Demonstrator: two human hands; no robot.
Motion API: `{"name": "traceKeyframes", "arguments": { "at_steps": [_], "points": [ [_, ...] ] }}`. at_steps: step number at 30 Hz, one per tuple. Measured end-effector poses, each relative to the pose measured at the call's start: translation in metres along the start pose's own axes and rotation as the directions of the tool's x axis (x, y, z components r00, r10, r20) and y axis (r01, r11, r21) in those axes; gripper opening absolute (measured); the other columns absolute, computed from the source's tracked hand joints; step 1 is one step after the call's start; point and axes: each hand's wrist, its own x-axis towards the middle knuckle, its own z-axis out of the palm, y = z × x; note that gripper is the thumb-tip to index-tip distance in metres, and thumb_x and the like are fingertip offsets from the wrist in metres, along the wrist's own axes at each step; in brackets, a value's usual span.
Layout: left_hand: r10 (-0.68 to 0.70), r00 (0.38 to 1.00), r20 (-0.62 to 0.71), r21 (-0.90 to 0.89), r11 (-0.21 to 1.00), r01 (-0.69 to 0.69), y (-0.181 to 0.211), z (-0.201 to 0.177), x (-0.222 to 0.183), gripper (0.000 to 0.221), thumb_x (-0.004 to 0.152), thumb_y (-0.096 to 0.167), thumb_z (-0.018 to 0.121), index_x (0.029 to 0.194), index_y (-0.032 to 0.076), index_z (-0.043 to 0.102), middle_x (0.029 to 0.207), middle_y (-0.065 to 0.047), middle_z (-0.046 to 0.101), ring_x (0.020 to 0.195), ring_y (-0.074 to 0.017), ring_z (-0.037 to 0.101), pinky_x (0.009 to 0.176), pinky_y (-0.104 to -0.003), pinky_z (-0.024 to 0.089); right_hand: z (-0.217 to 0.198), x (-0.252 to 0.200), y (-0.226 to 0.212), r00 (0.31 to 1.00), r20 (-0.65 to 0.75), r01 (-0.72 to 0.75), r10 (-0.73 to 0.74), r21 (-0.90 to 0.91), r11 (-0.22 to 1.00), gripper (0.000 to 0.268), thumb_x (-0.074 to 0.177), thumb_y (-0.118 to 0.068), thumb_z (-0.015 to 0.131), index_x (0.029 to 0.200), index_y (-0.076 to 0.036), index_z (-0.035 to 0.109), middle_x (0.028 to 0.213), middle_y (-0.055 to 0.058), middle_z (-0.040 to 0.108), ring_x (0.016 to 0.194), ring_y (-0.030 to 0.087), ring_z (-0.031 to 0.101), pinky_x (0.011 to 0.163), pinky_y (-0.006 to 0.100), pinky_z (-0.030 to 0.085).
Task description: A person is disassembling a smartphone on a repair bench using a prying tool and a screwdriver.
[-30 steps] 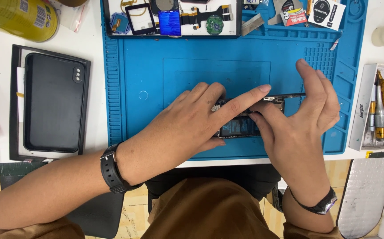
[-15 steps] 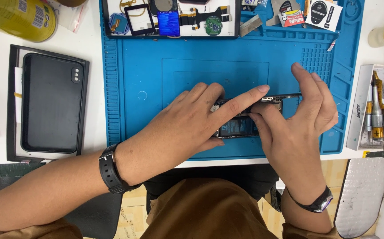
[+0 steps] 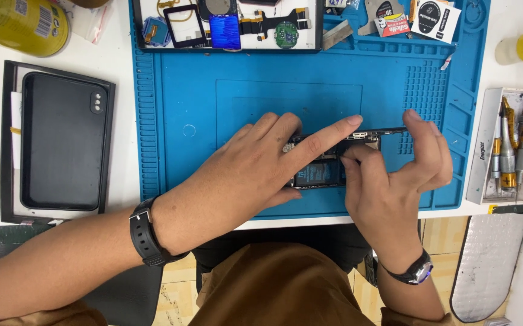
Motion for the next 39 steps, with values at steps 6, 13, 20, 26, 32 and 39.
{"name": "traceKeyframes", "arguments": {
  "at_steps": [6,13,20,26,32,39],
  "points": [
    [-0.002,1.000,-0.004,0.020,1.000,0.002,0.001,0.000,0.000,0.100,0.082,0.041,0.078,0.150,0.024,0.007,0.094,-0.004,0.042,0.077,-0.0187,0.042,0.065,-0.028,0.042,0.002,-0.013,0.000,0.993,0.002,-0.120,0.120,0.008,0.993,0.025,0.102,-0.023,0.049,0.086,-0.008,0.063,0.129,0.023,0.032,0.117,0.036,0.030,0.098,0.048,0.028],
    [-0.009,1.000,-0.004,0.023,1.000,0.009,0.002,0.000,0.000,0.100,0.082,0.041,0.077,0.150,0.022,0.006,0.095,-0.004,0.042,0.077,-0.0184,0.042,0.067,-0.029,0.043,0.002,-0.019,-0.004,0.981,0.003,-0.196,0.196,0.026,0.980,0.015,0.100,-0.014,0.054,0.090,-0.008,0.063,0.119,0.018,0.024,0.117,0.035,0.033,0.079,0.049,0.038],
    [-0.005,1.000,-0.010,0.001,1.000,0.005,0.002,0.001,0.000,0.100,0.082,0.039,0.078,0.150,0.022,0.006,0.093,-0.004,0.041,0.076,-0.0188,0.040,0.064,-0.029,0.041,0.001,-0.020,-0.002,0.982,0.042,-0.188,0.184,0.138,0.972,0.011,0.099,-0.013,0.053,0.092,-0.007,0.059,0.108,0.017,0.036,0.100,0.033,0.037,0.079,0.043,0.029],
    [0.004,1.000,-0.001,0.004,1.000,-0.004,0.002,0.002,0.001,0.100,0.082,0.040,0.077,0.150,0.022,0.005,0.094,-0.004,0.041,0.078,-0.0185,0.041,0.068,-0.028,0.042,0.000,-0.015,0.010,0.977,0.175,-0.180,0.120,0.385,0.905,0.004,0.094,-0.003,0.055,0.096,-0.006,0.052,0.111,0.011,0.058,0.102,0.027,0.051,0.090,0.039,0.027],
    [-0.001,1.000,0.014,-0.070,0.998,0.002,0.002,0.001,0.002,0.100,0.081,0.034,0.078,0.150,0.022,0.007,0.096,-0.005,0.043,0.079,-0.0204,0.043,0.067,-0.031,0.042,-0.010,-0.010,0.013,0.944,0.228,-0.327,0.237,0.569,0.755,0.004,0.099,-0.002,0.046,0.099,-0.006,0.045,0.104,0.010,0.063,0.106,0.026,0.053,0.093,0.036,0.041],
    [0.008,1.000,0.008,-0.099,0.995,-0.008,0.003,-0.003,0.003,0.095,0.082,0.031,0.077,0.150,0.018,0.011,0.098,-0.007,0.043,0.081,-0.0232,0.042,0.068,-0.032,0.041,-0.012,-0.008,0.017,0.944,0.240,-0.328,0.224,0.641,0.694,0.014,0.098,0.006,0.041,0.103,-0.006,0.045,0.104,0.010,0.063,0.105,0.026,0.055,0.090,0.035,0.044]
  ]
}}
